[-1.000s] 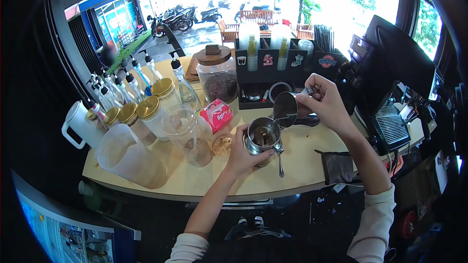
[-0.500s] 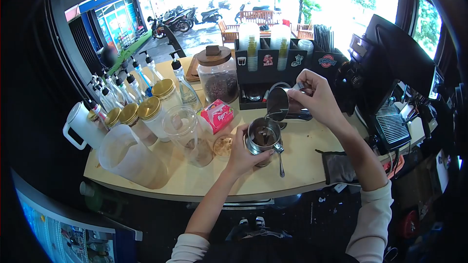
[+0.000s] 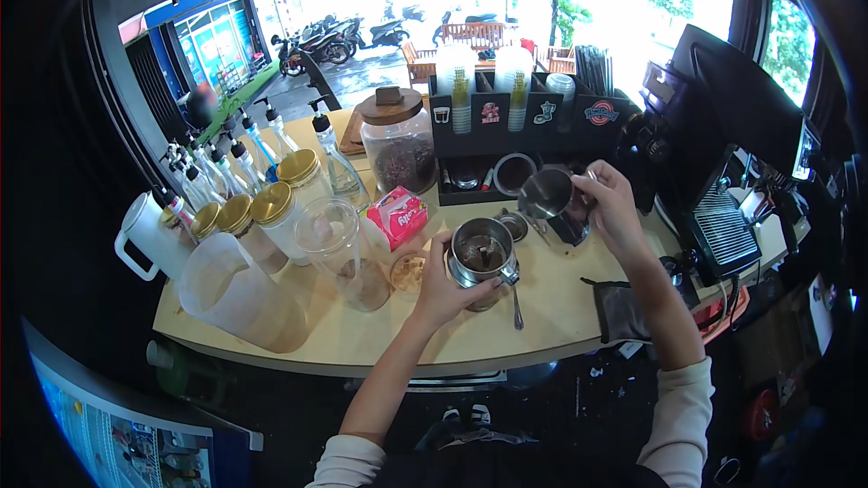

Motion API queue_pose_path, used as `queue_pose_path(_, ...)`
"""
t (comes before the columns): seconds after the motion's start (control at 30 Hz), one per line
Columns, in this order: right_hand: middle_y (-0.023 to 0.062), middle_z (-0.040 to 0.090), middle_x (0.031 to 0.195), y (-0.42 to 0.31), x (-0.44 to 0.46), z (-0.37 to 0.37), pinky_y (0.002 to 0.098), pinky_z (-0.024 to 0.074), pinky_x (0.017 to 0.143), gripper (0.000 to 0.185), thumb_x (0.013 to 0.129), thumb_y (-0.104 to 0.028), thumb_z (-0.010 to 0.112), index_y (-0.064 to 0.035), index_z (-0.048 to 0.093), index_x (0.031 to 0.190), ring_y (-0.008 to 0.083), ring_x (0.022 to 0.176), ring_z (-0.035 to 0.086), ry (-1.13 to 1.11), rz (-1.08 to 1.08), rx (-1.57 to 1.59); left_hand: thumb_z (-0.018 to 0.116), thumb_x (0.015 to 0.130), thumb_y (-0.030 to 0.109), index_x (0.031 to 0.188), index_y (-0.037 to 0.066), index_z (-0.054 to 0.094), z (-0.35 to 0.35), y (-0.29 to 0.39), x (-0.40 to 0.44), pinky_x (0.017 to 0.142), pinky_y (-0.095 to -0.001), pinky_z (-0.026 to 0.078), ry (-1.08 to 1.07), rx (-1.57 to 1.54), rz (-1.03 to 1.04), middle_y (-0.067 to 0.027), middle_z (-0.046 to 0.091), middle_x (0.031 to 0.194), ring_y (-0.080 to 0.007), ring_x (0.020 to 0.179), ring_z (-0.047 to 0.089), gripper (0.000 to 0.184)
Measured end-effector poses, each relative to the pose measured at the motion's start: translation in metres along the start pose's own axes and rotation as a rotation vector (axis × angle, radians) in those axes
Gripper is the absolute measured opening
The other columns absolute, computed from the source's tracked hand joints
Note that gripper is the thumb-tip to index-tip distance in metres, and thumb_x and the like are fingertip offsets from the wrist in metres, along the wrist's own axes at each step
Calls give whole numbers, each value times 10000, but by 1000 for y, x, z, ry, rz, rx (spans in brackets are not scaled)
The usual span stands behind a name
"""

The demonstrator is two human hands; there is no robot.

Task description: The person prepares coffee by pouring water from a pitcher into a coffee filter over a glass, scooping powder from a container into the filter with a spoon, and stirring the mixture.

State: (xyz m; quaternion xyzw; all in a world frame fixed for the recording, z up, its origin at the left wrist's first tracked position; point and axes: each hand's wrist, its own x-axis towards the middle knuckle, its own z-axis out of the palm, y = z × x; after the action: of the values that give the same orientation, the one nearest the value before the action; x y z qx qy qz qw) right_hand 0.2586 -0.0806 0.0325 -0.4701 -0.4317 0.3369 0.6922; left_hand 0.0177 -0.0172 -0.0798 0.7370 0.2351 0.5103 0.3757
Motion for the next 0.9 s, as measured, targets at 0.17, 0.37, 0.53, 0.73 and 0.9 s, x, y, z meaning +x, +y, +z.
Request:
queue_pose_path(0.17,-37,470,634,73,-8,-54,234,327,554,188,826,-15,609,-87,468,724,59,566,421,118,39,118,874,590,219,1209,46,390,0,7,-1,953,-369,408,-8,3,-5,-115,537,1114,-229,1076,527,804)
queue_pose_path(0.37,-34,419,606,138,-11,-80,239,296,548,230,815,4,585,-107,432,684,73,547,372,275,77,292,879,581,222,1219,47,387,0,1,-1,968,-371,397,-15,-29,-19,-117,535,1132,-237,1098,517,825)
queue_pose_path(0.53,-26,413,617,180,-8,-97,260,349,590,249,849,-28,547,-119,397,673,97,575,399,288,113,431,879,581,222,1222,46,386,1,0,-1,977,-368,392,-18,-55,-26,-117,533,1140,-238,1109,514,828)
queue_pose_path(0.73,-2,486,673,165,-18,-88,268,389,591,148,859,-18,542,-91,475,749,120,619,483,287,125,330,881,580,220,1224,39,387,1,-1,-2,972,-363,403,-19,-67,-44,-117,532,1146,-230,1110,519,832)
queue_pose_path(0.9,61,568,846,117,-41,-63,283,443,680,117,800,37,587,-29,577,896,176,781,567,121,-498,-718,884,581,227,1226,31,387,0,2,-2,964,-362,414,-5,-13,-34,-119,531,1149,-225,1100,528,838)
